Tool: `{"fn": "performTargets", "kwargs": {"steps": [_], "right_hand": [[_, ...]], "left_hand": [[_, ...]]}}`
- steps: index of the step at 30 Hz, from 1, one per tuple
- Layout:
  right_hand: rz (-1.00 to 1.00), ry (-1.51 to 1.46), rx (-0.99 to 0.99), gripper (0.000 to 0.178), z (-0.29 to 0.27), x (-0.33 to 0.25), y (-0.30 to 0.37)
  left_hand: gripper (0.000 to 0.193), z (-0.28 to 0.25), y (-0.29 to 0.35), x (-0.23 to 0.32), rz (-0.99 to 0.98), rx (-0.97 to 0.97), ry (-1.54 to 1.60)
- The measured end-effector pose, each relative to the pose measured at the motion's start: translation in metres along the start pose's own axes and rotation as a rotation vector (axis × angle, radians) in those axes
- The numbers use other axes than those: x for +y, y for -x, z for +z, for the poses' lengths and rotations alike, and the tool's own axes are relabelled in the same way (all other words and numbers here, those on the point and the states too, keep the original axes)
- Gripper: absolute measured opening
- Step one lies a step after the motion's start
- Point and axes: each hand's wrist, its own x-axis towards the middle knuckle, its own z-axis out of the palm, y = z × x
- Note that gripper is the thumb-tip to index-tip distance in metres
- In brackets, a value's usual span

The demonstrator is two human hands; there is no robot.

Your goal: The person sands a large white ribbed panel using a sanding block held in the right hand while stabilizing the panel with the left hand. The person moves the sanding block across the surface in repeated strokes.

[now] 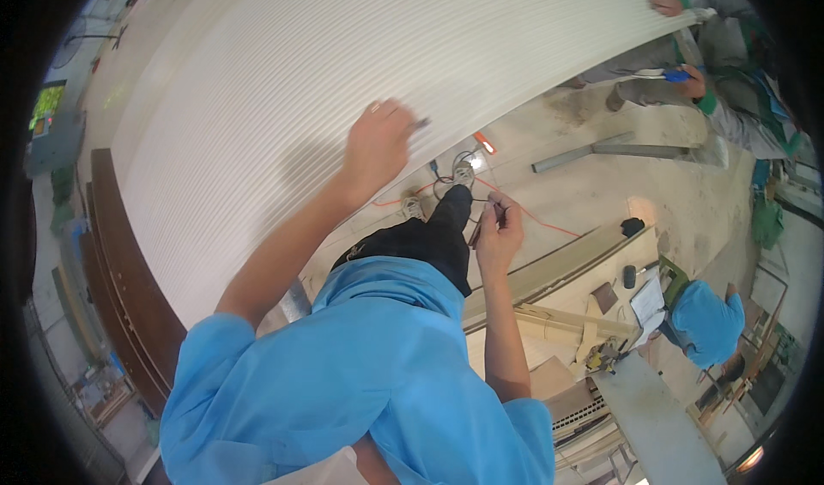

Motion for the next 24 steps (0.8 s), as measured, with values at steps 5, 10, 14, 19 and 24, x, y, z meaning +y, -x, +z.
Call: {"fn": "performTargets", "kwargs": {"steps": [5,10,14,19,24], "right_hand": [[-0.144,0.316,0.052,0.024,0.002,-0.002,0.007],[-0.239,0.362,0.071,0.019,0.019,0.019,0.026],[0.005,0.363,0.080,0.019,0.007,0.038,0.043],[0.117,0.352,0.184,0.020,-0.008,0.057,0.048],[-0.002,0.302,0.205,0.019,-0.003,0.052,0.030]], "left_hand": [[0.009,0.072,-0.105,0.032,0.002,-0.040,-0.033],[0.009,0.042,-0.046,-0.005,0.079,0.011,0.033],[0.004,-0.055,0.074,-0.045,-0.005,-0.067,-0.015],[0.004,-0.095,0.108,-0.046,-0.057,-0.120,-0.004],[0.004,-0.015,0.014,-0.030,0.007,-0.111,0.091]]}}
